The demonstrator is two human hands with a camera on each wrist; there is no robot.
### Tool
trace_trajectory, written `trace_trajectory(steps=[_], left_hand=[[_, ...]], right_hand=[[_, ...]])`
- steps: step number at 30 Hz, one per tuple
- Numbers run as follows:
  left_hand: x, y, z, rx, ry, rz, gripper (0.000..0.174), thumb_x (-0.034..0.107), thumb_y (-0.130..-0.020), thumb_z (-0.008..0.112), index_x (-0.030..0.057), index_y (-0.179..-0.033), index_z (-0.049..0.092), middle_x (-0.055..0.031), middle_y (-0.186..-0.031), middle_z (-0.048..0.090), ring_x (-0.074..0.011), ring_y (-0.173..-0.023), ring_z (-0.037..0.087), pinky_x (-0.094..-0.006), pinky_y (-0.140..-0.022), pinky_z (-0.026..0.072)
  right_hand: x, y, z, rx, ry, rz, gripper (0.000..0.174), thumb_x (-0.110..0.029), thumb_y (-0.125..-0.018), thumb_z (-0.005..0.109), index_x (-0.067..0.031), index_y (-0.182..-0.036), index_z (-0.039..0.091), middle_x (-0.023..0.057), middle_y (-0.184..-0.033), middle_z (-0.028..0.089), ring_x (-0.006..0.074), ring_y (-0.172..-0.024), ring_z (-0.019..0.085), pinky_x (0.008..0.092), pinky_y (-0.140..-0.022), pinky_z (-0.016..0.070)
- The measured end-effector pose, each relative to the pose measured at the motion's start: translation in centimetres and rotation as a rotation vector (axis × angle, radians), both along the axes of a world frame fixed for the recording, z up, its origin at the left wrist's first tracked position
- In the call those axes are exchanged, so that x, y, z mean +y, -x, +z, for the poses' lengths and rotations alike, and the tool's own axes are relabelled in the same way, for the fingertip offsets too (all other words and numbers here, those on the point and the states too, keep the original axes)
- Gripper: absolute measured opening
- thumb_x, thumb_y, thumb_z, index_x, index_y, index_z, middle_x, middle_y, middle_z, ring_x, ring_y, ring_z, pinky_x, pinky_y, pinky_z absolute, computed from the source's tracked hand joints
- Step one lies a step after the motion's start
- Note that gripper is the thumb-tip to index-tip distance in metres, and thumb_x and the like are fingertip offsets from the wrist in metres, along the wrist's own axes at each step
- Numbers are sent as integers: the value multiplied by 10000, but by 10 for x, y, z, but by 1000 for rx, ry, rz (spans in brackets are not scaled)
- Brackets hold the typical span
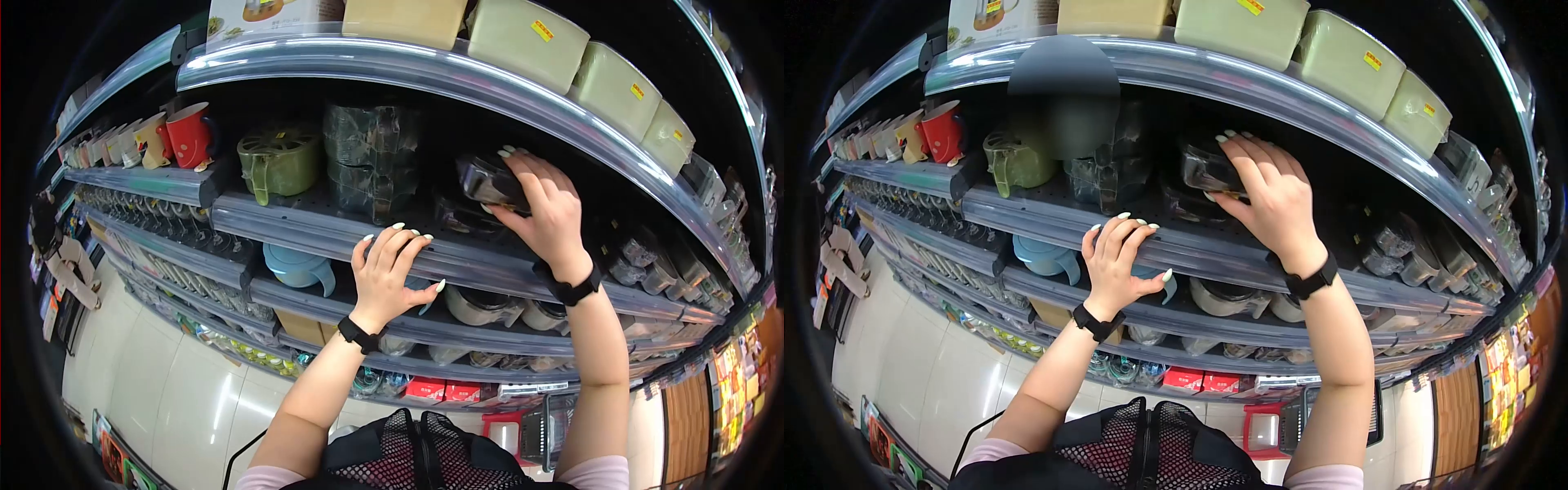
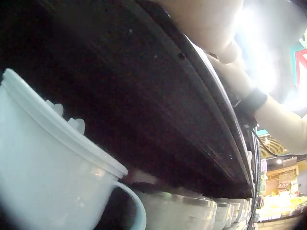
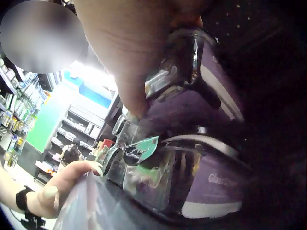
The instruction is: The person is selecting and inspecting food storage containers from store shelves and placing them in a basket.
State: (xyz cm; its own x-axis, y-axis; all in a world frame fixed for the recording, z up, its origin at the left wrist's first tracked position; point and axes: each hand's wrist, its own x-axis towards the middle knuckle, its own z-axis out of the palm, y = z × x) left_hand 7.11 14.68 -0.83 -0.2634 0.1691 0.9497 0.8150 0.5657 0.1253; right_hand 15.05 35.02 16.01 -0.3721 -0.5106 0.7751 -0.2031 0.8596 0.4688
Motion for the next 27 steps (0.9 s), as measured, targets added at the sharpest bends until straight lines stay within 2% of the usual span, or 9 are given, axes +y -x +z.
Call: trace_trajectory(steps=[2,7,10,13,15,18,22,23,27], left_hand=[[0,1,0,9,-20,-26,595,554,-692,689,181,-1151,625,-2,-1146,579,-198,-1188,523,-406,-1092,187],[-2,1,0,-9,-7,-50,509,404,-705,695,179,-1156,624,-3,-1157,576,-195,-1205,513,-404,-1085,194],[-3,0,1,-20,-18,-79,502,356,-696,705,176,-1158,624,-3,-1166,572,-195,-1215,504,-401,-1080,197],[-5,-2,3,-57,2,-88,493,326,-702,702,171,-1163,624,-3,-1176,569,-194,-1223,496,-399,-1077,199],[-5,-5,3,-73,-5,-103,489,317,-707,700,168,-1166,623,-5,-1177,569,-195,-1226,494,-399,-1074,202],[-10,-6,8,-72,-8,-118,484,299,-716,697,158,-1173,620,-13,-1182,570,-202,-1229,490,-399,-1066,211],[-8,-7,7,-93,9,-148,482,301,-720,697,153,-1173,621,-17,-1181,570,-209,-1230,490,-399,-1070,207],[-8,-7,6,-96,8,-137,479,303,-723,695,152,-1172,622,-17,-1179,570,-209,-1227,492,-399,-1076,200],[-8,-7,10,-91,11,-149,467,305,-732,681,148,-1167,624,-18,-1167,570,-212,-1215,498,-396,-1090,176]], right_hand=[[-6,12,4,-4,11,51,655,-214,-595,839,-48,-1180,597,121,-1142,645,312,-1017,625,383,-879,506],[-11,17,2,-82,53,12,659,-197,-594,836,-57,-1191,595,115,-1157,641,301,-1037,619,390,-895,494],[-12,16,2,-171,61,-37,663,-219,-646,808,-102,-1254,569,79,-1193,628,264,-1104,592,373,-935,462],[-17,14,6,-219,78,-44,677,-192,-624,814,-50,-1236,560,122,-1203,616,315,-1103,582,408,-936,459],[-21,13,10,-331,109,-67,684,-262,-677,795,-84,-1287,541,114,-1256,586,299,-1171,539,398,-984,424],[-25,12,2,-327,114,-78,754,-480,-759,720,-80,-1355,487,169,-1313,539,355,-1229,488,451,-1055,352],[-29,6,4,-331,75,-153,768,-477,-794,687,-84,-1403,435,159,-1382,484,345,-1318,399,501,-1120,259],[-30,1,3,-323,56,-207,812,-467,-800,684,-65,-1437,379,152,-1426,439,340,-1371,334,536,-1145,192],[-27,-33,-19,-262,260,-244,846,-407,-807,699,-27,-1460,318,154,-1456,397,331,-1400,303,552,-1149,155]])
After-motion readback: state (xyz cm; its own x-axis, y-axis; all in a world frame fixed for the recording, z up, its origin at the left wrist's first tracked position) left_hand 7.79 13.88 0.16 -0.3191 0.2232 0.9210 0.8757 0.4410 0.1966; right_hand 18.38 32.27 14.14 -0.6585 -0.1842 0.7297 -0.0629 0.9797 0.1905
